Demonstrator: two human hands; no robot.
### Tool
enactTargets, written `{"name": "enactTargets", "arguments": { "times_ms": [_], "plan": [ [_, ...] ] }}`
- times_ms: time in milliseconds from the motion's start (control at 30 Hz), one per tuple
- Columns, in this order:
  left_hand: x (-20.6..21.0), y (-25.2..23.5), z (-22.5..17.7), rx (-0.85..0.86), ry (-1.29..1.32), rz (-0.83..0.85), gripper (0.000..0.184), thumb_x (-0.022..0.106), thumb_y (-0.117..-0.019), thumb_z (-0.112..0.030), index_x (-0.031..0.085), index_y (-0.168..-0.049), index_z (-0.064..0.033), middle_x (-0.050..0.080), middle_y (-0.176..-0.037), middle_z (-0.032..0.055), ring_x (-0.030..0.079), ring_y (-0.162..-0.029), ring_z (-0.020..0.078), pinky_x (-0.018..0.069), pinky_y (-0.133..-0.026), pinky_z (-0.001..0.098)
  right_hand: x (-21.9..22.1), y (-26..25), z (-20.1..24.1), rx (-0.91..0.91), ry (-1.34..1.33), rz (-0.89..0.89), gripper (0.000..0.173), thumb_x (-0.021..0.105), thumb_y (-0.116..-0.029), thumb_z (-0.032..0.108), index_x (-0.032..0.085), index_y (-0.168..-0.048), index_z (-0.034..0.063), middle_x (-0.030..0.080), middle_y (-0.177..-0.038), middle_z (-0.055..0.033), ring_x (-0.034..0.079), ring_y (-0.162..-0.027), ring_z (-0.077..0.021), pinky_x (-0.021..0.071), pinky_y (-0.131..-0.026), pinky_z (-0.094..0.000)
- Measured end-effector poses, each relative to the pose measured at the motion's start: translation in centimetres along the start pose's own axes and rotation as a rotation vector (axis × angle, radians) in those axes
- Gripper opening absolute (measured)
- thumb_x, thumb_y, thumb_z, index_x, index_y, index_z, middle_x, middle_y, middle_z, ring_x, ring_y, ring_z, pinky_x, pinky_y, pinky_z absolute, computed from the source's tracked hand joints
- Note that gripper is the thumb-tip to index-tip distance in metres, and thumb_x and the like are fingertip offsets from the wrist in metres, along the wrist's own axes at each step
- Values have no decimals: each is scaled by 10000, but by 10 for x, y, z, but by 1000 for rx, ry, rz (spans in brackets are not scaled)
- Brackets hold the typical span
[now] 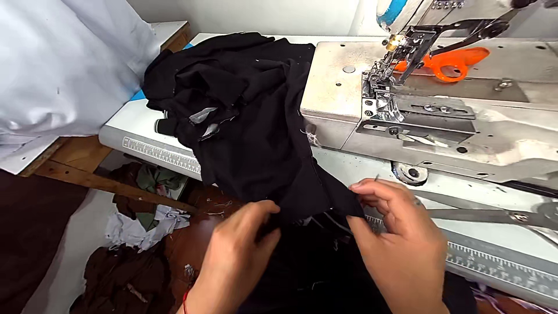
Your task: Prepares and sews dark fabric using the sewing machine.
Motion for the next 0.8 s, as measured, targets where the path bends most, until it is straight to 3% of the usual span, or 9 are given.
{"name": "enactTargets", "arguments": {
  "times_ms": [100, 167, 267, 333, 433, 533, 633, 700, 800],
  "plan": [
    [-15, 3, 8, -42, 108, -301, 133, 687, -926, -236, 665, -1033, -159, 698, -876, -81, 653, -780, -59, 556, -696, 115, 3, 18, 11, -51, 35, 37, 183, 663, -847, 58, 655, -1029, 52, 675, -1010, -99, 639, -916, -47, 517, -803, -122],
    [-13, 0, 7, -142, 398, -415, 101, 684, -982, -281, 725, -1069, -249, 727, -973, -139, 686, -871, -44, 587, -768, 144, 5, 29, 12, -77, 104, 51, 171, 655, -835, 50, 655, -1006, 41, 672, -996, -119, 632, -921, -67, 493, -815, -111],
    [-4, -4, -2, -477, 1117, -459, 108, 704, -963, -204, 797, -1018, -192, 774, -929, -4, 744, -844, 58, 624, -785, 237, 4, 31, 8, -85, 158, 32, 142, 661, -836, 75, 672, -976, 52, 681, -969, -117, 638, -925, -73, 488, -819, -113],
    [-6, -4, 1, -505, 1210, -390, 112, 704, -962, -197, 804, -1006, -171, 773, -909, 10, 739, -833, 53, 617, -779, 224, 1, 26, -1, -50, 34, -28, 105, 671, -859, 105, 684, -961, 87, 694, -950, -53, 649, -924, -38, 509, -817, -125],
    [-15, -5, 18, -181, 871, -113, 158, 649, -1011, -234, 778, -1086, -185, 775, -1038, -44, 723, -966, 38, 592, -864, 197, 2, 8, -3, 258, -562, -49, 78, 734, -922, 173, 743, -970, 234, 724, -938, 114, 677, -878, 29, 571, -798, -138],
    [-16, -15, 29, -107, 825, 123, 186, 560, -1063, -235, 710, -1112, -136, 781, -1061, -30, 735, -1017, 56, 594, -919, 225, 11, -6, 5, 581, -1149, 7, 75, 756, -893, 170, 796, -948, 201, 768, -899, 31, 732, -834, -41, 617, -788, -223],
    [-11, -28, 42, -236, 1050, 195, 165, 594, -1035, -298, 713, -1070, -189, 737, -888, -100, 679, -837, -57, 546, -773, 127, 11, -16, -2, 446, -1005, 128, 115, 720, -933, 258, 809, -989, 211, 776, -905, 71, 722, -831, 6, 598, -767, -165],
    [-6, -40, 50, -302, 1269, 202, 121, 662, -993, -252, 725, -1072, -185, 741, -849, -64, 696, -792, -27, 569, -752, 153, 7, -22, -11, 314, -744, 164, 115, 705, -961, 300, 798, -994, 241, 759, -894, 117, 699, -808, 29, 582, -743, -139],
    [0, -56, 60, -298, 1453, 264, 186, 677, -968, -161, 638, -1148, -190, 741, -866, -22, 714, -781, 14, 586, -746, 182, 6, -24, -16, 261, -604, 192, 111, 679, -986, 287, 765, -1042, 244, 742, -895, 136, 678, -792, 44, 563, -719, -118]
  ]
}}
Point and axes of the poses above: each hand's wrist, its own y-axis away from the middle knuckle, its own x-axis out of the palm, z = x × y, the point moved 2 cm from there along -y, towards the middle knuckle
